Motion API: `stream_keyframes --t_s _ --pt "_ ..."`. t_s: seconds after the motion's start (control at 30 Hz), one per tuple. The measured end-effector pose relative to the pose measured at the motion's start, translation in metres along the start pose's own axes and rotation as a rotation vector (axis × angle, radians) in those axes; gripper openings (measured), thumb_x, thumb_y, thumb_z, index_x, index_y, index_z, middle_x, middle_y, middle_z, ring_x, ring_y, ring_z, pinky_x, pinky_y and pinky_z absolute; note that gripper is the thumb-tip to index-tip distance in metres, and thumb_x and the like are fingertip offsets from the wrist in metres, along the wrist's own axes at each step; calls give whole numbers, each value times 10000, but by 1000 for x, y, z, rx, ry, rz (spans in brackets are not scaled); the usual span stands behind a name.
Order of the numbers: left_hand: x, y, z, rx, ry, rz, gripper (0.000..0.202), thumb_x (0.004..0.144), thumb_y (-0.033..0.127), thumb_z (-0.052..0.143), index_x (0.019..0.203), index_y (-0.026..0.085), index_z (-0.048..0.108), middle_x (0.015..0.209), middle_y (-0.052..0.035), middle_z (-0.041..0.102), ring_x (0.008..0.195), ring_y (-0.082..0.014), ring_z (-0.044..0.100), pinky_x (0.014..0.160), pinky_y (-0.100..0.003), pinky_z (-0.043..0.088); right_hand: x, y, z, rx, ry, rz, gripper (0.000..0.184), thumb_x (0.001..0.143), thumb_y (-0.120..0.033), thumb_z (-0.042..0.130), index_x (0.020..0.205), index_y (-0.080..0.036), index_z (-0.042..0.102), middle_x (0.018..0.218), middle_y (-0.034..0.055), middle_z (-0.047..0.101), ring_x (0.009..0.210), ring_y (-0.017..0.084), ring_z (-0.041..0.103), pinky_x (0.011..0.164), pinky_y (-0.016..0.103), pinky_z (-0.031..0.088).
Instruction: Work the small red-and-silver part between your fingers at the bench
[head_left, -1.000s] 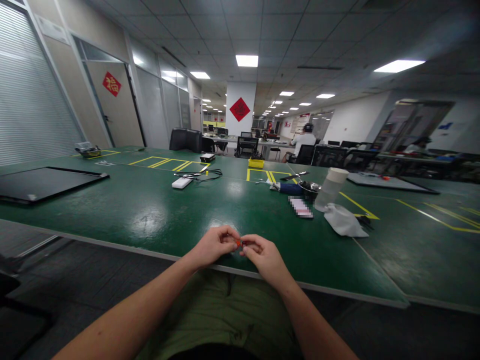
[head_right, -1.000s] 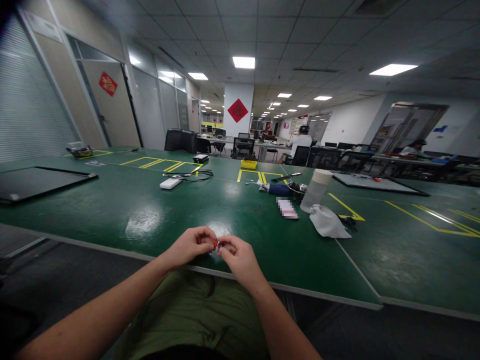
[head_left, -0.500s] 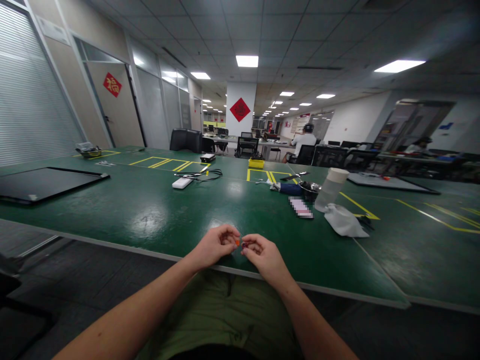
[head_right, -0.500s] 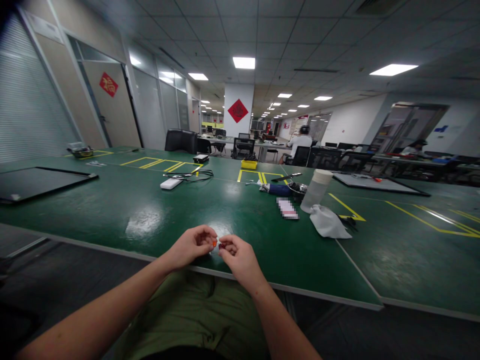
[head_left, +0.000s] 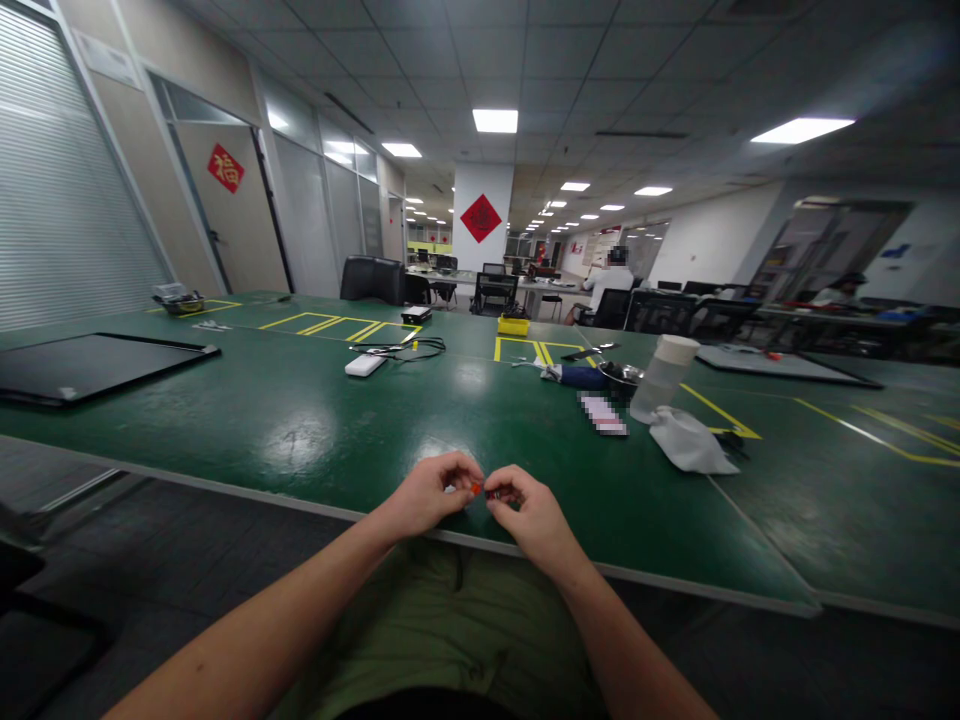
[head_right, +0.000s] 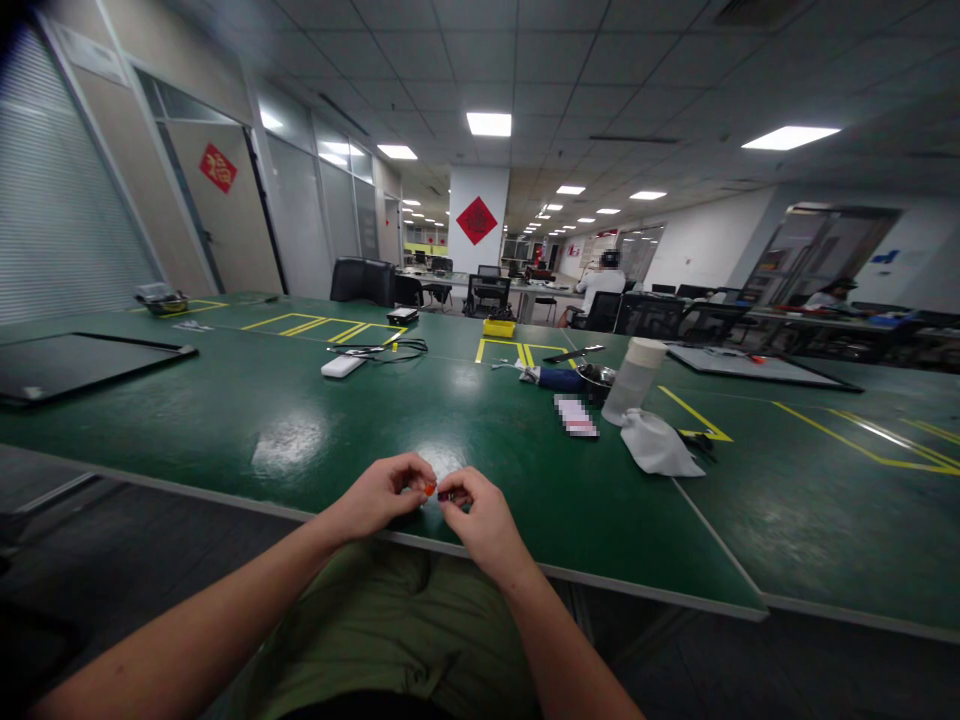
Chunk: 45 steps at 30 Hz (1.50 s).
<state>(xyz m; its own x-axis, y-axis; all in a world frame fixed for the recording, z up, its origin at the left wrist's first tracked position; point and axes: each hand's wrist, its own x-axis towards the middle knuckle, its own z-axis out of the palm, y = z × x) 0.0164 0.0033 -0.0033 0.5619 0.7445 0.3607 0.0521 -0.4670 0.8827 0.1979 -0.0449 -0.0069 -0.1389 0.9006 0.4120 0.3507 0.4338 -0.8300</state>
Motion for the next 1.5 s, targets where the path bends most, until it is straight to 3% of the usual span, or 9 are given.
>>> stream_keyframes --t_s 0.17,0.37,0.5,0.63,0.9,1.23,1.5 --pt "-1 2 -2 64 20 -10 168 754 124 565 903 137 639 769 -13 597 688 -103 527 651 -214 415 0 4 1 5 3 10 151 736 -120 557 851 -182 632 841 12 620 774 148 592 717 269 462" --pt "-1 7 -4 140 45 70 183 772 106 529 829 159 694 869 -44 620 837 -139 567 754 -244 428 0 12 4 171 -5 64 178 768 -161 556 941 -177 597 824 19 623 767 158 651 693 267 491" --pt "-1 5 -1 26 39 -28 143 761 119 546 856 145 650 823 -37 642 752 -129 594 692 -236 446 0 14 5 244 1 105 140 769 -181 574 909 -180 567 850 25 628 807 177 675 687 263 506" --pt "0 0 1 -115 8 -156 158 748 155 597 905 136 593 709 -11 653 649 -118 602 593 -206 425 -1 12 4 254 10 192 183 770 -219 598 942 -184 542 762 7 638 705 175 682 613 255 505" --pt "0 -2 1 -166 -9 -142 153 744 178 631 883 120 607 796 -52 686 731 -141 641 666 -230 466 -1 10 4 335 7 191 209 749 -267 652 913 -177 559 727 1 654 707 179 685 680 283 518" --pt "0 2 0 -78 22 -141 148 746 214 641 857 116 647 794 -55 699 715 -135 637 656 -223 472 -1 10 4 343 -4 203 260 723 -291 682 923 -166 574 788 47 704 782 210 692 716 310 529" --pt "0 2 0 -103 4 -146 162 741 242 656 847 119 642 784 -60 699 727 -156 644 680 -259 481 -3 4 2 255 -15 194 211 747 -296 650 900 -159 600 728 36 697 722 195 688 647 285 513"
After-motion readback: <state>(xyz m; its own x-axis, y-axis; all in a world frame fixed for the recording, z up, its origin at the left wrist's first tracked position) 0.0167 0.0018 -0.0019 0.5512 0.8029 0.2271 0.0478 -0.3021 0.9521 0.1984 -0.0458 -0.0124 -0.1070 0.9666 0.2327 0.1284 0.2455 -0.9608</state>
